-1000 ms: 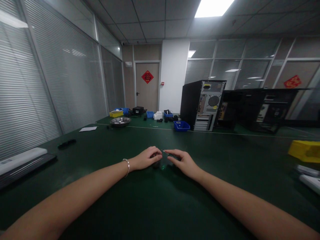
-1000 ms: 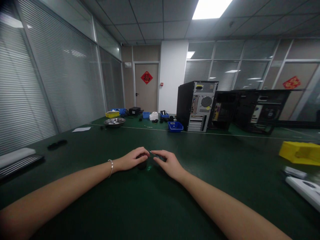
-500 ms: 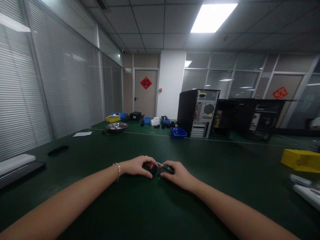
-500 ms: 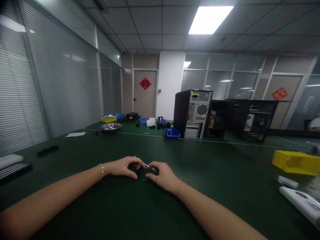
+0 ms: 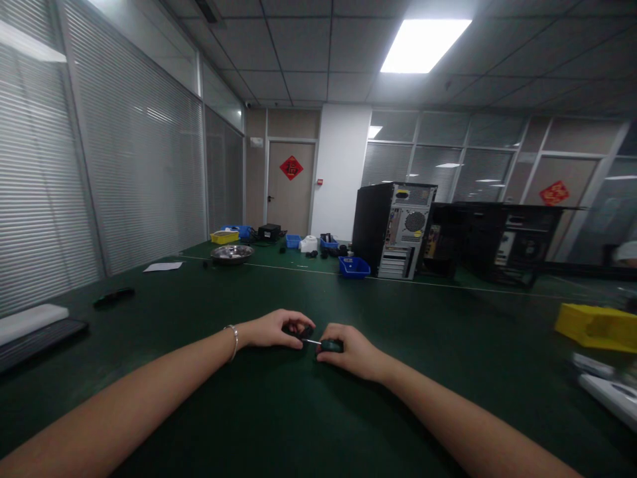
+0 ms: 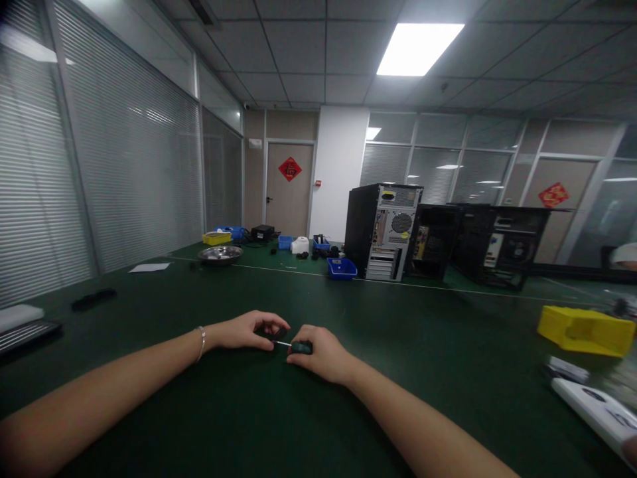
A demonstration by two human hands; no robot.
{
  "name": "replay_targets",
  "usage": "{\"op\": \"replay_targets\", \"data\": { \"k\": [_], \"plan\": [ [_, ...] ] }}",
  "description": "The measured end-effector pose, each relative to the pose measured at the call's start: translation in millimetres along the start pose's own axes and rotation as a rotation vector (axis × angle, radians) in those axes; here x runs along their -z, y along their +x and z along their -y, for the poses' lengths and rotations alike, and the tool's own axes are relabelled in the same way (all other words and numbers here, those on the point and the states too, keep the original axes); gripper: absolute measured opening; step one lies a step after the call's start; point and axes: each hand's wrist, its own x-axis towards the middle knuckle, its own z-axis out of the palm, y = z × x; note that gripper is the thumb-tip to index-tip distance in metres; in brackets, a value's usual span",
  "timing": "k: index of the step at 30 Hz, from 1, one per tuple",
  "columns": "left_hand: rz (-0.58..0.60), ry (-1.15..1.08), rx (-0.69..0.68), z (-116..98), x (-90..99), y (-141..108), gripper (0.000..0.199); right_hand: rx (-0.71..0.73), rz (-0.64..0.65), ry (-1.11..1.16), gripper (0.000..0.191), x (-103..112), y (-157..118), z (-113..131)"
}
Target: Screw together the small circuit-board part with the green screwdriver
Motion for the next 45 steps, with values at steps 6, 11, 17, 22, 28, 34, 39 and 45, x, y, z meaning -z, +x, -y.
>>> {"op": "replay_targets", "data": {
  "k": [6, 11, 17, 22, 28, 34, 39, 45],
  "plan": [
    [-0.015, -0.037, 0.017, 9, -0.6, 3, 0.047, -0.115, -0.141, 0.172, 0.024, -6, 1, -3],
    [0.014, -0.093, 0.021, 7, -1.0, 1, 0.049, -0.187, -0.226, 0.343, 0.027, -7, 5, -12],
    [0.053, -0.141, 0.01, 5, -0.8, 1, 0.048, -0.178, -0.246, 0.437, 0.025, -6, 7, -9],
    [0.024, -0.126, 0.034, 12, -1.7, 4, 0.047, -0.254, -0.248, 0.54, 0.024, -9, 10, 5],
    [-0.044, -0.043, 0.002, 13, -9.2, 7, 0.047, -0.288, -0.283, 0.585, 0.023, -19, 15, 4],
    [-0.098, -0.001, -0.033, 14, -14.1, 10, 0.049, -0.27, -0.284, 0.505, 0.02, -20, 14, 1],
    [-0.097, -0.015, -0.044, 10, -14.5, 8, 0.047, -0.237, -0.273, 0.472, 0.017, -19, 12, -1],
    [-0.103, 0.0, -0.046, 6, -16.6, 7, 0.047, -0.245, -0.286, 0.426, 0.016, -21, 13, -2]
  ]
}}
